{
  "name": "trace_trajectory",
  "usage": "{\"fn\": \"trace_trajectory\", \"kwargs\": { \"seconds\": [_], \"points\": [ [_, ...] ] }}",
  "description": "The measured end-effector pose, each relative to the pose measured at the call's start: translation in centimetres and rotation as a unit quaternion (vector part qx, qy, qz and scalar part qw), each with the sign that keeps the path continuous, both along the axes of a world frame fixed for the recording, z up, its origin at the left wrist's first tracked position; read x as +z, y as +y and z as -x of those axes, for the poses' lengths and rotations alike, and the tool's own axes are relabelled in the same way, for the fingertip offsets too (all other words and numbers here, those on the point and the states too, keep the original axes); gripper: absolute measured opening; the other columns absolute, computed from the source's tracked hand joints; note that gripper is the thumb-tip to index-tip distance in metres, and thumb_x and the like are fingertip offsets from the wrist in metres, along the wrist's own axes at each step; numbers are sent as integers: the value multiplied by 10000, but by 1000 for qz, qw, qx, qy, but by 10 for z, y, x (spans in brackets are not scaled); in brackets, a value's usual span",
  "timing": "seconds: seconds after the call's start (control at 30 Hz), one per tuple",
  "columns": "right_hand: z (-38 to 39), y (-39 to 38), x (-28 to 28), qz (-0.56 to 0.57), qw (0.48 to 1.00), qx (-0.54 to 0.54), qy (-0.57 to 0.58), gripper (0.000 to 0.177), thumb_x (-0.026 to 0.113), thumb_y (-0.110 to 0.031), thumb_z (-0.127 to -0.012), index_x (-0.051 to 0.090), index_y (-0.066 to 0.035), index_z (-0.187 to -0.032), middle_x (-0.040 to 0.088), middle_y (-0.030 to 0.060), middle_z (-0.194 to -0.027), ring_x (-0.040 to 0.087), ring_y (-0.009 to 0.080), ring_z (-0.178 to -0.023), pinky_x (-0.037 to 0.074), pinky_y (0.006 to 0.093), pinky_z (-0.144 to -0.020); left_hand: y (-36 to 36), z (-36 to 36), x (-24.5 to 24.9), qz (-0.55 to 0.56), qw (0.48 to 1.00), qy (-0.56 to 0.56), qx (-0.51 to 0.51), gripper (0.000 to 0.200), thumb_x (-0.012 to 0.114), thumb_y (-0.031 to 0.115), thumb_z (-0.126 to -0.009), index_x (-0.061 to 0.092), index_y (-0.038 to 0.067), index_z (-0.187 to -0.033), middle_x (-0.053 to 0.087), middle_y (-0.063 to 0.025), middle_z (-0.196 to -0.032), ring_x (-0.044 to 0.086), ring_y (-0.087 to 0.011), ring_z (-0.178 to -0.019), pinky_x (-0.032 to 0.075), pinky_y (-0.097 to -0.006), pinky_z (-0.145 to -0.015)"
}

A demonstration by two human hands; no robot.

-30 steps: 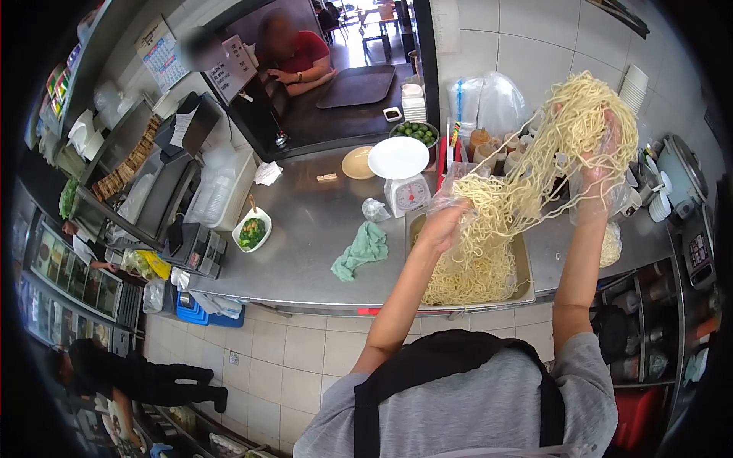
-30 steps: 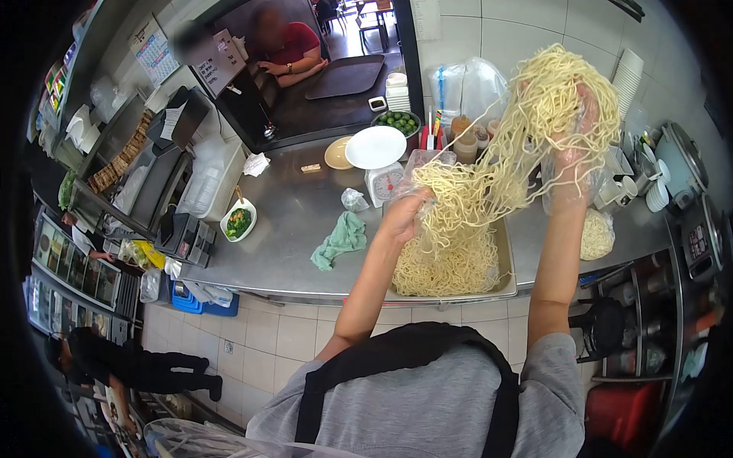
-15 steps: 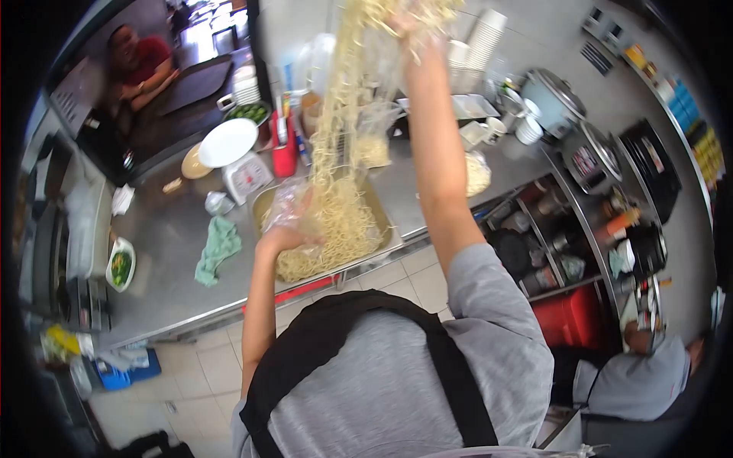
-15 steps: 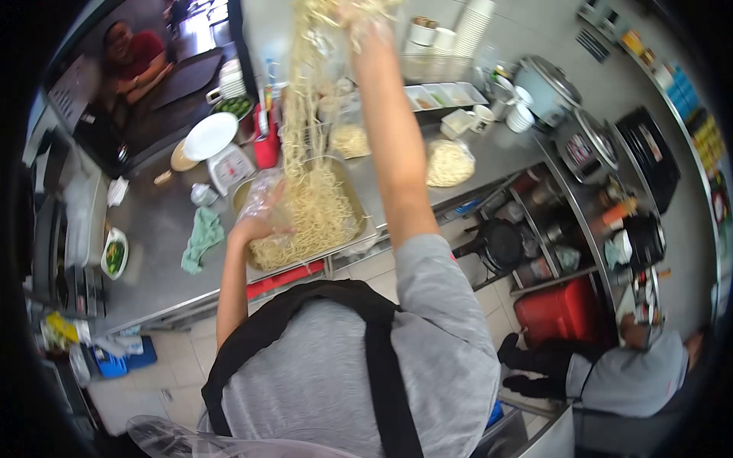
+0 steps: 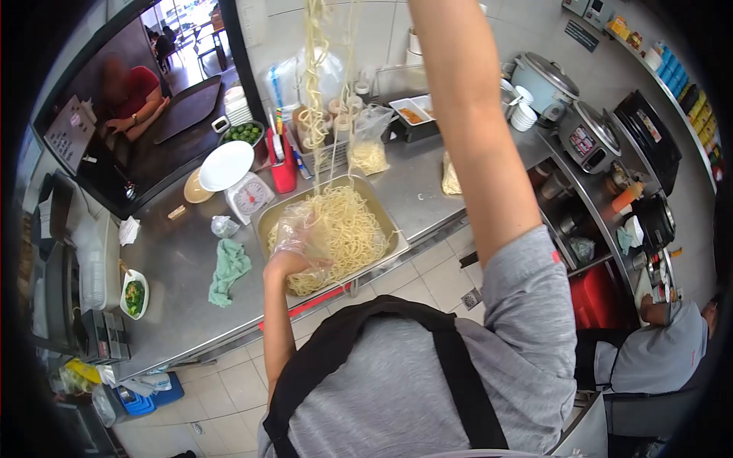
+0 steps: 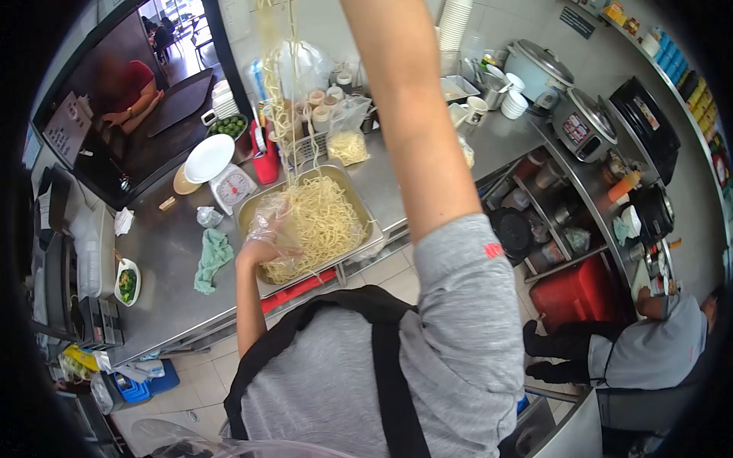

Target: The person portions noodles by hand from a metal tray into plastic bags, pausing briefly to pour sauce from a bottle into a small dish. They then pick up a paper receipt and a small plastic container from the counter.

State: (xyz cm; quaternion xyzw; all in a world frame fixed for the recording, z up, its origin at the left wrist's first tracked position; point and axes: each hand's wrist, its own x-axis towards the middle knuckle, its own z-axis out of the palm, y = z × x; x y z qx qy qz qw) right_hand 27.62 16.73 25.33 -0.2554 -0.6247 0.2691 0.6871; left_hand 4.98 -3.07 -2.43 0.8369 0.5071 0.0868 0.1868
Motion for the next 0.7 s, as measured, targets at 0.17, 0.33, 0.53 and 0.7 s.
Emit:
{"fn": "trace_trajectory", "kwargs": {
  "seconds": [0.17,0.33,0.53,0.7],
  "points": [
    [7,-3,1,-5,997,-20,-73,376,614,-116,-671,578,-47,-1038,589,152,-1008,563,304,-974,454,360,-868,1,41,25,19,952,-304,-34,1064,816,391,-582,236,110,-1428,285,-139,-1439,337,-258,-1286,338,-390,-1015],
    [18,-30,-60,-2,945,-56,-322,369,611,-119,-664,585,-44,-1025,593,157,-996,564,310,-969,453,360,-866,-11,55,37,153,803,-576,-19,1133,815,395,-578,137,160,-1454,258,-79,-1425,412,-311,-1216,460,-373,-866],
    [56,-99,-213,43,732,65,-677,362,609,-124,-657,593,-41,-1009,597,163,-980,566,318,-962,453,360,-863,-5,63,26,182,749,-637,26,1154,803,486,-570,126,190,-1456,274,-117,-1401,412,-297,-1200,458,-404,-873],
    [82,-102,-286,33,729,42,-683,318,623,-139,-635,623,-24,-931,627,178,-942,599,321,-915,485,375,-801,-6,55,34,152,780,-606,13,1206,764,606,-529,107,205,-1457,312,-155,-1398,444,-309,-1188,428,-443,-910]
  ]
}}
